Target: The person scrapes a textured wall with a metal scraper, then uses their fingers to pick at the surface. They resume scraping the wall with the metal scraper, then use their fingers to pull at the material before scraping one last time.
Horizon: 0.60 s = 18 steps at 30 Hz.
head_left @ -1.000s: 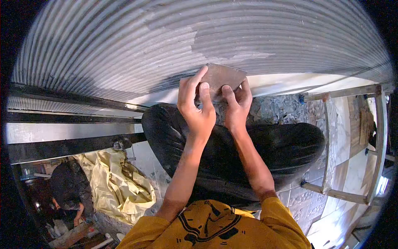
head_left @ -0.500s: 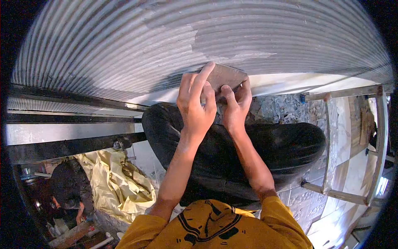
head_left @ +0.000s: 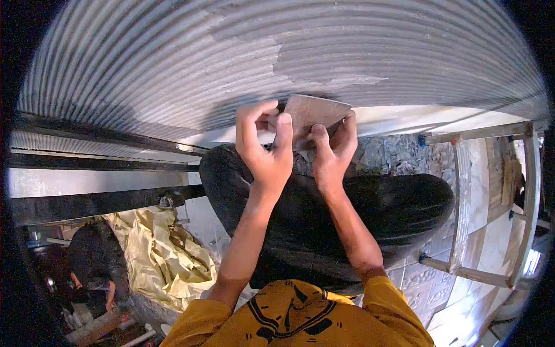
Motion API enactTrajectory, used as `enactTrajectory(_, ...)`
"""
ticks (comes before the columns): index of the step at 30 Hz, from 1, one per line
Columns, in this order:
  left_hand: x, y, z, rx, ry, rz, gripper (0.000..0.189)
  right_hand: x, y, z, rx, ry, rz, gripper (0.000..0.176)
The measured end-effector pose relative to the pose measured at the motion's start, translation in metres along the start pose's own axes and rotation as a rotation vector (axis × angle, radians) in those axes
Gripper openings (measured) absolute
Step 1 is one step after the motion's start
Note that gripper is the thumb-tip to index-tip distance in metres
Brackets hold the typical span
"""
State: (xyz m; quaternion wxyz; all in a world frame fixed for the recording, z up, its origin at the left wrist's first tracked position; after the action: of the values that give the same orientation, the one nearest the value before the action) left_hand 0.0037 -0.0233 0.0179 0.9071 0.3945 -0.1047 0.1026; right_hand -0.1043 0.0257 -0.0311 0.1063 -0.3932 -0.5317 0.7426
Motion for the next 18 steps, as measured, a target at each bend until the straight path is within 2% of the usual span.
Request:
enactTrajectory(3,-0.003,0.009,0.018,-0.02,0.035,0.009,0.019,-0.002,-0.005,0.005,0.038,-0.038,-0.013,0.035)
enactTrajectory(5,-0.005,0.014,0.026,-0.144,0.074,0.064,0.018,-0.006,-0.01,0.007,0.025,-0.007,0.011,0.034)
enactTrajectory(9,-0.006,0.018,0.028,-0.17,0.071,0.054,0.018,-0.008,-0.01,0.008,-0.006,0.002,0.04,0.03)
enactTrajectory(12,-0.006,0.02,0.026,-0.096,0.031,0.072,0.014,0.0,-0.008,0.011,-0.005,-0.017,0.003,0.033)
enactTrajectory(15,-0.008,0.019,0.026,-0.099,0.026,0.083,0.017,0.002,-0.012,0.012,0.087,-0.006,-0.071,0.033)
enactTrajectory(18,-0.01,0.016,0.027,-0.21,0.013,0.14,0.021,0.003,-0.014,0.011,0.081,0.014,-0.12,0.031)
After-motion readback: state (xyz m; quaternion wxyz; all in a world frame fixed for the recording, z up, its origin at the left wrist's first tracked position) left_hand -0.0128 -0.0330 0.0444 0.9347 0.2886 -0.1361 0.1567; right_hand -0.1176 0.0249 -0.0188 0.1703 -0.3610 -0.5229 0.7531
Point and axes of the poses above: each hand's wrist, its own z-axis towards the middle knuckle, its own x-axis out of the back of the hand, y = z × x, the point moved 3 cm from there along z, towards the middle knuckle, and after that the axes turned 1 degree about z, right-handed, at the moved point
